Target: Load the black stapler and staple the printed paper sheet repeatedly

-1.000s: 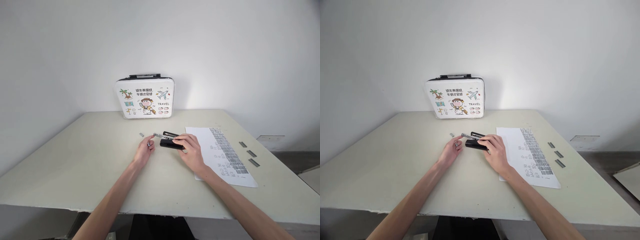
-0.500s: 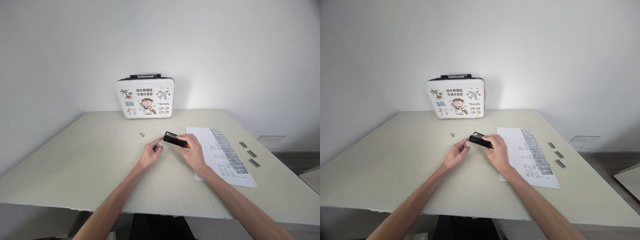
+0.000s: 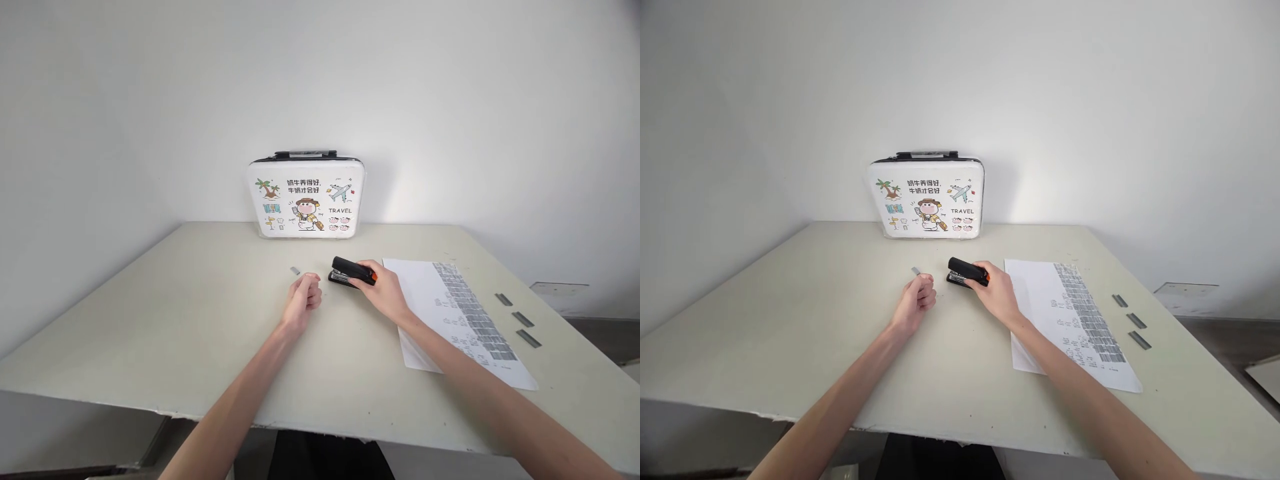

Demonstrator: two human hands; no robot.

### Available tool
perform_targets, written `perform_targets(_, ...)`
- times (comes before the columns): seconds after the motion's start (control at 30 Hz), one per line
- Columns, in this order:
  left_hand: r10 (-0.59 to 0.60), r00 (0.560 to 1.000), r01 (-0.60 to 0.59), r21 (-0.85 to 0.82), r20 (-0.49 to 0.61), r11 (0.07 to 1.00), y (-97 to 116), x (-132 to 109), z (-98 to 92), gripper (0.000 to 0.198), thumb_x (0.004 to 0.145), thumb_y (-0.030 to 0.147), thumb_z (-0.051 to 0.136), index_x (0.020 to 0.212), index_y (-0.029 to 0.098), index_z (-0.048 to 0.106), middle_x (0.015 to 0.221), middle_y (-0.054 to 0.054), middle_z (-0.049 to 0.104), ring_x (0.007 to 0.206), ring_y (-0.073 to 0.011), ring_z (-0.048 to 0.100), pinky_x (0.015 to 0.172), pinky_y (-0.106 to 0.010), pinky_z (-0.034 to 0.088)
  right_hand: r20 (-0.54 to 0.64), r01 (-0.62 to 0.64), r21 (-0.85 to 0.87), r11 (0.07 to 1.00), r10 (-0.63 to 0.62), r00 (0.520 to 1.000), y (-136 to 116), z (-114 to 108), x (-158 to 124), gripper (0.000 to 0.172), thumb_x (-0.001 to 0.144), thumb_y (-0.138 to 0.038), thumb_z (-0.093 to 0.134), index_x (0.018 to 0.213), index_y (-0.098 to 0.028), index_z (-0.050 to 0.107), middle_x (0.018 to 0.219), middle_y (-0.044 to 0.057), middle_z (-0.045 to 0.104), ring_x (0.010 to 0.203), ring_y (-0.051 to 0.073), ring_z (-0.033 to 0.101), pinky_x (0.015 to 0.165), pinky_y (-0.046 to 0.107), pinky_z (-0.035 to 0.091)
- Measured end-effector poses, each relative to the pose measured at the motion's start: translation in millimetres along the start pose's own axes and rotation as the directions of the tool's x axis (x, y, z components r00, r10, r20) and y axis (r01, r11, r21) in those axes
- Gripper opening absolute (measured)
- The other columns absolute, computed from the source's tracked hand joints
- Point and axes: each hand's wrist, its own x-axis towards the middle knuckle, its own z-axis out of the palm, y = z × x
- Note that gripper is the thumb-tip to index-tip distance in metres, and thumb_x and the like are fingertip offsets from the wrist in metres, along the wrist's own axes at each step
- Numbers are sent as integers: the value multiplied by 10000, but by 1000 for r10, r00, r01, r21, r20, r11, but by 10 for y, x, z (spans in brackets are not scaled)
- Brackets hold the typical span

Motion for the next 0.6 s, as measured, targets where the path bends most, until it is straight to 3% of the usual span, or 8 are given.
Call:
perform_targets(0.1, -152, 970, 160, -27, 190, 987, 16, -35, 3, 215, 736, 291, 662, 770, 219, 462, 633, 107, 135, 502, -73, 123, 467, -238, 128, 35, -1, 17, 1000, 0, 999, 26, 217, 213, 292, 838, -392, 752, 1095, -262, 703, 1075, 36, 798, 948, 261, 729, 875, 401, 546)
perform_targets(0.23, -317, 863, 347, -7, 393, 938, 22, -71, -3, 176, 714, 241, 672, 758, 200, 507, 602, 112, 179, 485, -65, 124, 447, -229, 122, 81, 20, 24, 1000, -22, 996, 63, 517, 488, 278, 789, -307, 789, 1053, -270, 709, 1046, 20, 799, 946, 264, 726, 894, 417, 541)
perform_targets(0.33, -338, 836, 391, -37, 433, 920, 15, -66, -17, 151, 749, 235, 658, 772, 197, 514, 605, 111, 171, 481, -66, 116, 441, -221, 116, 105, 43, 36, 998, -46, 993, 100, 696, 644, 290, 784, -269, 794, 1060, -273, 707, 1058, 22, 797, 985, 269, 726, 928, 429, 538)
perform_targets(0.6, -353, 837, 435, -118, 418, 892, 13, -85, 12, 93, 761, 165, 645, 758, 170, 552, 602, 108, 204, 474, -55, 141, 431, -205, 142, 207, 143, 106, 984, -162, 965, 53, 1094, 874, 318, 832, -200, 741, 1145, -236, 692, 1127, 53, 778, 1043, 261, 716, 984, 431, 525)
